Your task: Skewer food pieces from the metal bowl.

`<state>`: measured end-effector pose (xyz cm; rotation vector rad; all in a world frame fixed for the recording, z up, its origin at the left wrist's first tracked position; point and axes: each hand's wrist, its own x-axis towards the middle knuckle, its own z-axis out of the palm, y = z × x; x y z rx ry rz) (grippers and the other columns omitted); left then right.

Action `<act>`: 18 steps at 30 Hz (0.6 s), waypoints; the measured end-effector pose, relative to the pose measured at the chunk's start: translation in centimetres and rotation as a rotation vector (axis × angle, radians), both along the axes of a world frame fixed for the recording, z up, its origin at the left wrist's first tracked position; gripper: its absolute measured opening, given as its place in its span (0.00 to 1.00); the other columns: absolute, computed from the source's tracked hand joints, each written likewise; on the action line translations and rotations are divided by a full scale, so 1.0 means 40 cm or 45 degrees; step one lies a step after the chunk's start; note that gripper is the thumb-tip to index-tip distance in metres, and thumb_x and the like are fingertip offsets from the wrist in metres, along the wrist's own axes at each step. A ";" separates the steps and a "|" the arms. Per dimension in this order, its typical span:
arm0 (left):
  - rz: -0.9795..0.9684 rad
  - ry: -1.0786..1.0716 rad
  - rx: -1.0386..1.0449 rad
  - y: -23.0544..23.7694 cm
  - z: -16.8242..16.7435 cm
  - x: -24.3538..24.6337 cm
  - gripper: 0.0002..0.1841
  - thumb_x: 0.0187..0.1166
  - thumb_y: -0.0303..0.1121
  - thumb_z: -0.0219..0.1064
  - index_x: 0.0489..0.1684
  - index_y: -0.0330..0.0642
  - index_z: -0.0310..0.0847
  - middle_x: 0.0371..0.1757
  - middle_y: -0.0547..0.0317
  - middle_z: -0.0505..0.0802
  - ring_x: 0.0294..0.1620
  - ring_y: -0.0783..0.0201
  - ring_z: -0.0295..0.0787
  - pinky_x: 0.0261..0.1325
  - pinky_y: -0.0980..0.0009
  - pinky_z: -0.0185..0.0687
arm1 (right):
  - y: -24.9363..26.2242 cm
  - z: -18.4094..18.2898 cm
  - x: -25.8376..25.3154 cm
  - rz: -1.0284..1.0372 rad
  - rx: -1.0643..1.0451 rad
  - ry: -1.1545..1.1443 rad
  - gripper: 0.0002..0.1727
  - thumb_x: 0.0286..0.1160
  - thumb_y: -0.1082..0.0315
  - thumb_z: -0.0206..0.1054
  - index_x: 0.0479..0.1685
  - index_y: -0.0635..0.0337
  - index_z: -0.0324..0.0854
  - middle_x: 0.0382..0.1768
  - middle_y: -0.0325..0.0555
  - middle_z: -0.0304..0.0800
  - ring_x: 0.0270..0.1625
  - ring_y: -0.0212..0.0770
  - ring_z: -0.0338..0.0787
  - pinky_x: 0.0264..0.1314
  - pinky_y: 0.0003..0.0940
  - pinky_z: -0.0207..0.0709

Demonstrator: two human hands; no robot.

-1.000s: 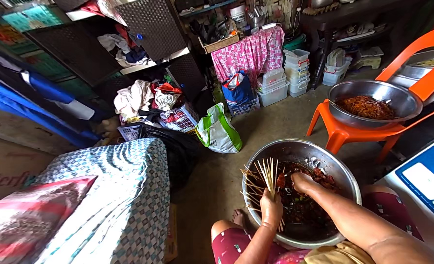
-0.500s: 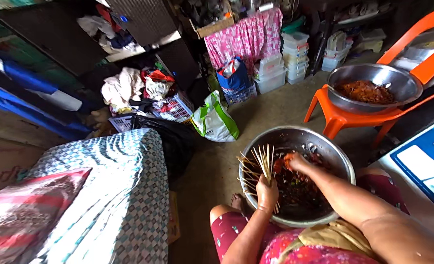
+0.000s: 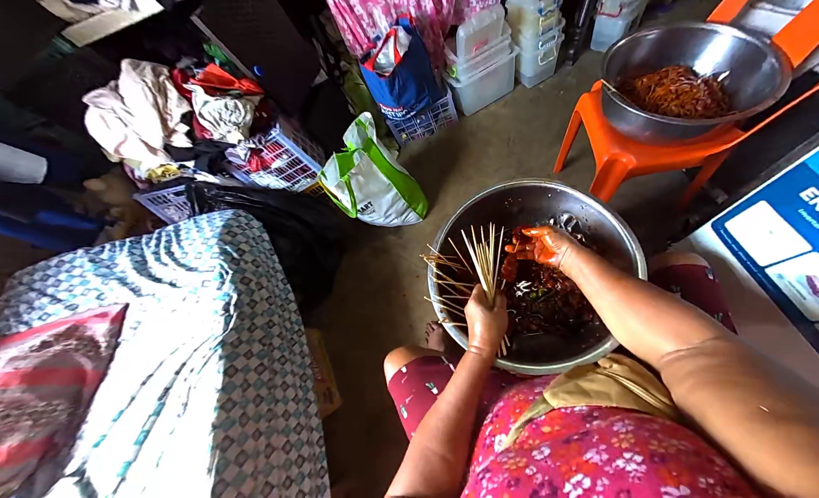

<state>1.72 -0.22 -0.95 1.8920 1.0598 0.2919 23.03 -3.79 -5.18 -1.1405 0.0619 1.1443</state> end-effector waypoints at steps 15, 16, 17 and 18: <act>-0.037 -0.001 -0.014 0.004 -0.006 0.000 0.10 0.82 0.30 0.64 0.51 0.32 0.83 0.33 0.52 0.87 0.32 0.61 0.84 0.42 0.60 0.82 | -0.010 0.023 -0.003 0.110 0.020 -0.092 0.11 0.92 0.70 0.49 0.61 0.64 0.73 0.40 0.47 0.83 0.39 0.44 0.90 0.48 0.41 0.89; -0.042 -0.003 -0.012 0.005 -0.007 0.000 0.10 0.82 0.30 0.64 0.51 0.32 0.83 0.33 0.52 0.88 0.33 0.61 0.85 0.43 0.60 0.82 | -0.009 0.019 -0.001 0.099 0.011 -0.099 0.11 0.92 0.69 0.49 0.60 0.64 0.73 0.40 0.48 0.84 0.38 0.44 0.91 0.47 0.41 0.89; -0.047 -0.005 -0.007 0.005 -0.008 0.000 0.10 0.82 0.31 0.64 0.51 0.33 0.83 0.33 0.52 0.88 0.33 0.61 0.85 0.44 0.60 0.82 | -0.009 0.018 0.000 0.097 -0.007 -0.113 0.11 0.92 0.69 0.49 0.59 0.63 0.73 0.39 0.47 0.84 0.37 0.43 0.91 0.46 0.41 0.90; -0.051 -0.008 -0.004 0.005 -0.009 0.000 0.10 0.82 0.31 0.65 0.51 0.33 0.83 0.34 0.52 0.88 0.34 0.61 0.85 0.45 0.59 0.82 | -0.012 0.023 0.000 0.116 -0.016 -0.115 0.11 0.93 0.69 0.49 0.60 0.64 0.73 0.40 0.48 0.83 0.37 0.44 0.90 0.47 0.42 0.89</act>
